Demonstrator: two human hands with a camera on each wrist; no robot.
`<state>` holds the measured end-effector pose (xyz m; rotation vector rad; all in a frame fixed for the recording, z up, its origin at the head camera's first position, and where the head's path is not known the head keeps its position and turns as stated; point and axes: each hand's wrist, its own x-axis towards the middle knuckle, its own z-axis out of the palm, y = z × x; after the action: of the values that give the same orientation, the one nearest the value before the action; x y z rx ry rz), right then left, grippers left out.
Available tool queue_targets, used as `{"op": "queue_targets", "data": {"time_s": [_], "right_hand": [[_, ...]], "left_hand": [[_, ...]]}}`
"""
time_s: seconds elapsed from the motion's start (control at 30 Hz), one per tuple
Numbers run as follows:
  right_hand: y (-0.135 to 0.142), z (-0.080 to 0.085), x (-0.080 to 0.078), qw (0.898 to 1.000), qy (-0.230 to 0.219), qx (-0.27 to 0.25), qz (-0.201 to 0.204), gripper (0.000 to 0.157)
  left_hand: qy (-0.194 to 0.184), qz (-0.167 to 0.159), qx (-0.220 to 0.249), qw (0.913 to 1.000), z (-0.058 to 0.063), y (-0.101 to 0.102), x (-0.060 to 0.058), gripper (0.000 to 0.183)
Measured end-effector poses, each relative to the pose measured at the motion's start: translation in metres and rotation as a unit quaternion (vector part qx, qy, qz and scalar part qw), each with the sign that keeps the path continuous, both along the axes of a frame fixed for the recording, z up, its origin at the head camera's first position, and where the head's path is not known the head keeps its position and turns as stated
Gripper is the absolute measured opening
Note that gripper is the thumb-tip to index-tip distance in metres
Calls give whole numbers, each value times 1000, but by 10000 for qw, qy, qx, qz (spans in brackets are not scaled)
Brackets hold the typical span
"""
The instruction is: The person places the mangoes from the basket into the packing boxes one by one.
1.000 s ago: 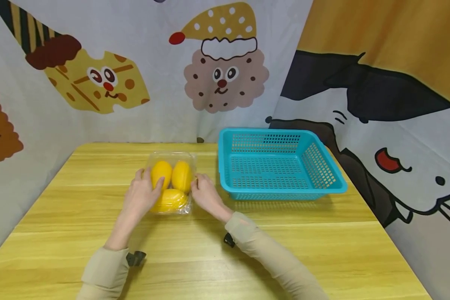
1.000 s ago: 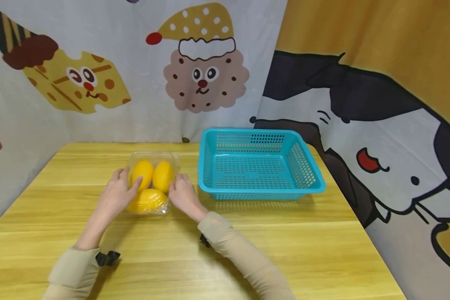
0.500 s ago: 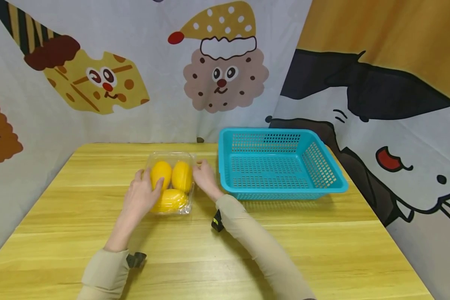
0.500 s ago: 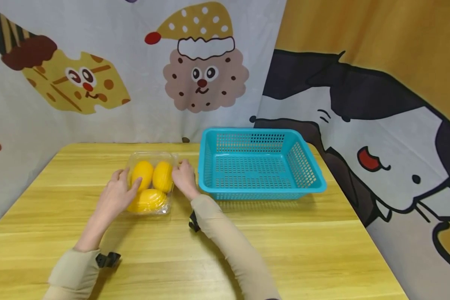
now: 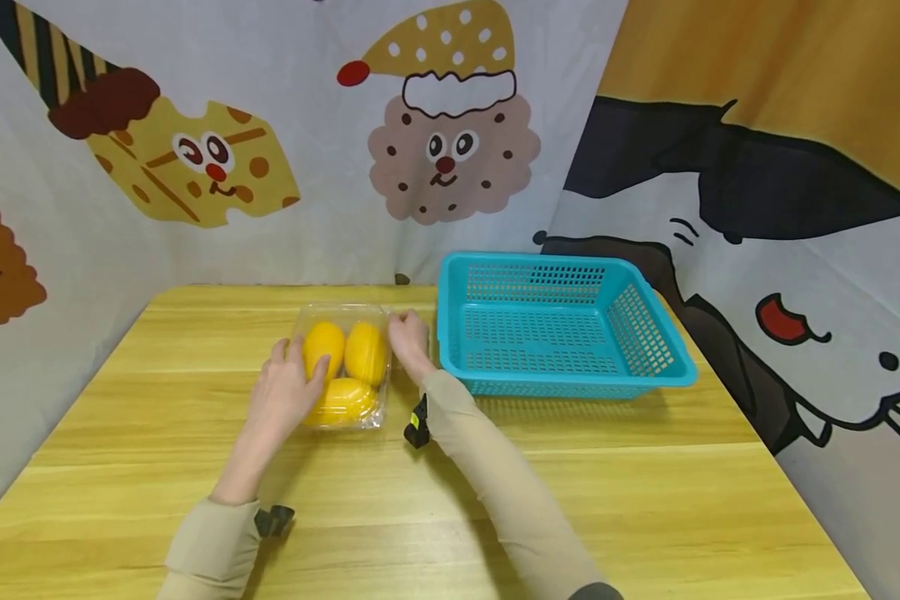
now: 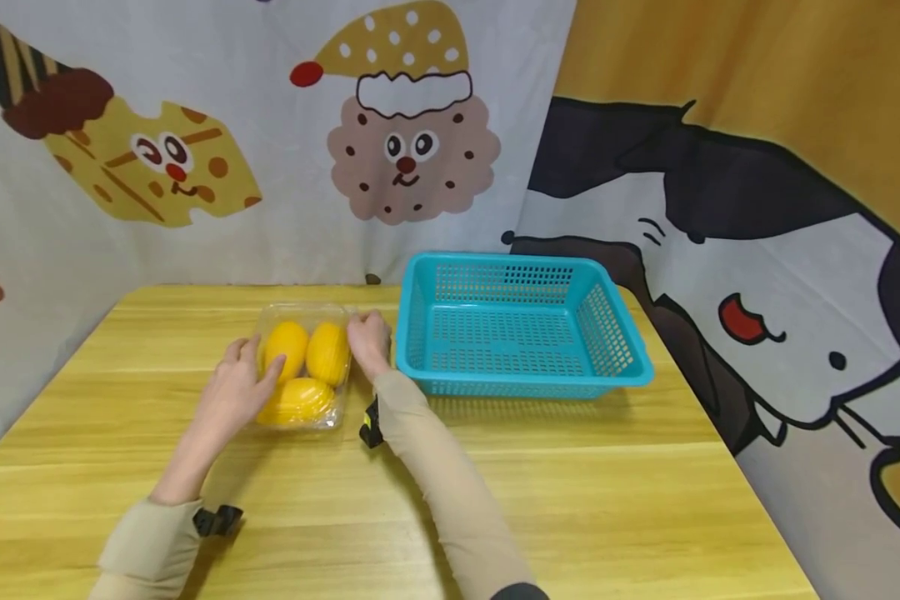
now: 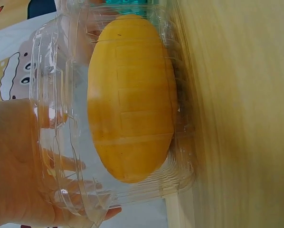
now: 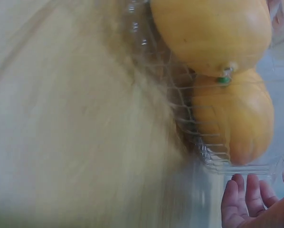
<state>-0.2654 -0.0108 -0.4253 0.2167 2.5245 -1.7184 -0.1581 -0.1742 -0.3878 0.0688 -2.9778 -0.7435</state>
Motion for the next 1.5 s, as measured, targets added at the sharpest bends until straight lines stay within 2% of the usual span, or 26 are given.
{"op": "queue_targets", "data": {"time_s": [0.17,0.3,0.47,0.83,1.1,1.33,1.5], "right_hand": [[-3,-1,-8,9988,-165,-326,-318,31],[-3,-1,-13,9976,-328,-384,-466,27],[-2,1,-16,9971,-442,-419,-460,30],[-4,1,-22,9980,-332,-284,-467,36],[-5,-4,-24,9968,-384,-448,-543,36],[-5,-8,-23,9948,-432,-665,-633,27],[-6,-6,-24,9947,-462,-702,-586,32]], "left_hand": [[-22,4,-19,10000,0,0,0,68],[-38,6,-30,10000,0,1,0,68],[-74,10,-5,10000,-1,2,0,68],[45,40,-88,9999,-1,3,1,67],[85,21,-113,9999,-2,3,1,67],[68,8,-93,9999,-2,2,0,67],[79,13,-121,9999,-3,2,0,68]]}}
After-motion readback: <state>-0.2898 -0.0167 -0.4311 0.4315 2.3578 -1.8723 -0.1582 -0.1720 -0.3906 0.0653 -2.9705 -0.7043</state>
